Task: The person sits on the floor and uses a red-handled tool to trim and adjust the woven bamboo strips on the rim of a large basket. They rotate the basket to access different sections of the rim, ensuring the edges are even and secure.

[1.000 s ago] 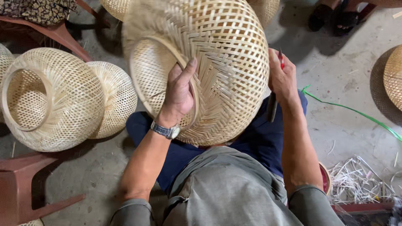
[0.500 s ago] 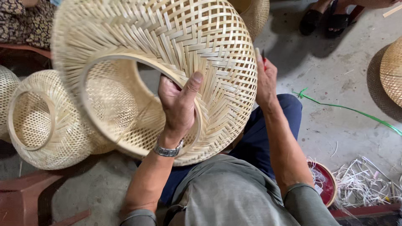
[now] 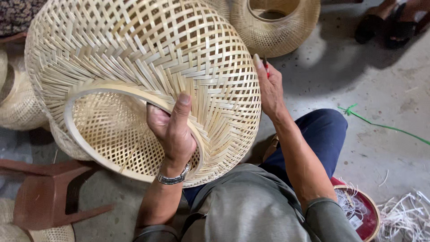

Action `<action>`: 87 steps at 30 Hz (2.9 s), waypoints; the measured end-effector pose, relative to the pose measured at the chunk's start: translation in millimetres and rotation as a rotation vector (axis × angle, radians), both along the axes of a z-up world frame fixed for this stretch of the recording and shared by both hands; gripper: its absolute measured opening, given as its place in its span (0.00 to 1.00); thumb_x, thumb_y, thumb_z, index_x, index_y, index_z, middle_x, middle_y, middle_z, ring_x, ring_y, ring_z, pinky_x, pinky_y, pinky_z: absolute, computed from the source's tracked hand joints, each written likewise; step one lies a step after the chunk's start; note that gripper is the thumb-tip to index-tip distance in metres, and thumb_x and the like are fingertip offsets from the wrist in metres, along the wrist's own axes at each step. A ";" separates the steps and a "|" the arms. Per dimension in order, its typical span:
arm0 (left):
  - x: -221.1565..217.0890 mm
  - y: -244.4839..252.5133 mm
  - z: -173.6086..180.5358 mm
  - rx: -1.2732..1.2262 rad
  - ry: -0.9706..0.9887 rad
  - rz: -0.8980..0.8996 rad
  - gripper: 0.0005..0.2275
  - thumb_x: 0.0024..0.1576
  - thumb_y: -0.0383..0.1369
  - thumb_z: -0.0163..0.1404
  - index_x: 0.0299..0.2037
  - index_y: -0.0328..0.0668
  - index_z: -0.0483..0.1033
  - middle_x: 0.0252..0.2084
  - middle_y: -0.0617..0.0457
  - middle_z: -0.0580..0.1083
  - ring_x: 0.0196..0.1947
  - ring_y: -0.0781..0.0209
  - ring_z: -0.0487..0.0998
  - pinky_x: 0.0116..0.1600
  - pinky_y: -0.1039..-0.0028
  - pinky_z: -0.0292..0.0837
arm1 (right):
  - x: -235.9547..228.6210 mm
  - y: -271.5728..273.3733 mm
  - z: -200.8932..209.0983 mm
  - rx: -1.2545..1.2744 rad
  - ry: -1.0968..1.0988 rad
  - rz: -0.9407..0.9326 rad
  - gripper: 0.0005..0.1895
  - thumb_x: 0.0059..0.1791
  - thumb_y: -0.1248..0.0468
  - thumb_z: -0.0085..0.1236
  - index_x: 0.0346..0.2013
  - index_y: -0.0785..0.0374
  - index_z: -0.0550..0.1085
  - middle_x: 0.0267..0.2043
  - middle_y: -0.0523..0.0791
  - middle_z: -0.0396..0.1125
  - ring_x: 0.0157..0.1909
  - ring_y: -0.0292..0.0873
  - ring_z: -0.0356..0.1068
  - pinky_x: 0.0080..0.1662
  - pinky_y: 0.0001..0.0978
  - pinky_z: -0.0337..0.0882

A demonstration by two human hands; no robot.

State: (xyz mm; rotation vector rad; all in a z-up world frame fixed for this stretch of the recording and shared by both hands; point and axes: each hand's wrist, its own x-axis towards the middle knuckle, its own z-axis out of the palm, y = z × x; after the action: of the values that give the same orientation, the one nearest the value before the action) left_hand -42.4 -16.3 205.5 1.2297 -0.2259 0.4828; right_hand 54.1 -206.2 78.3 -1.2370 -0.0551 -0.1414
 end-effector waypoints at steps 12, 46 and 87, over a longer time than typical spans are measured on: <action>5.1 13.5 -3.2 -0.096 -0.025 0.066 0.18 0.64 0.30 0.60 0.58 0.29 0.69 0.48 0.48 0.75 0.46 0.64 0.74 0.56 0.73 0.71 | -85.1 -33.4 64.5 -0.572 -0.191 -0.154 0.21 0.56 0.62 0.61 0.61 0.69 0.71 0.41 0.41 0.66 0.37 0.32 0.63 0.39 0.22 0.67; 24.8 -19.0 -21.8 -0.170 0.006 0.042 0.12 0.64 0.27 0.58 0.51 0.33 0.68 0.42 0.55 0.73 0.40 0.70 0.69 0.50 0.79 0.68 | -91.8 -17.2 147.1 -0.964 -0.512 -0.126 0.27 0.50 0.57 0.62 0.60 0.66 0.70 0.43 0.51 0.68 0.36 0.44 0.70 0.34 0.32 0.69; 31.2 -52.8 -42.3 -0.096 -0.074 0.083 0.14 0.67 0.27 0.54 0.58 0.27 0.66 0.50 0.46 0.76 0.46 0.66 0.77 0.52 0.77 0.76 | -87.5 9.0 123.6 -1.250 -0.600 -0.327 0.29 0.52 0.68 0.64 0.68 0.51 0.69 0.36 0.47 0.66 0.34 0.46 0.67 0.34 0.41 0.69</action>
State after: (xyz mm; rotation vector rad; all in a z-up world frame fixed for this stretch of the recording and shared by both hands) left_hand -11.2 -69.1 163.2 1.1318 -0.2127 0.6057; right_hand -33.5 -197.2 201.9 -2.4031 -0.5238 -0.8553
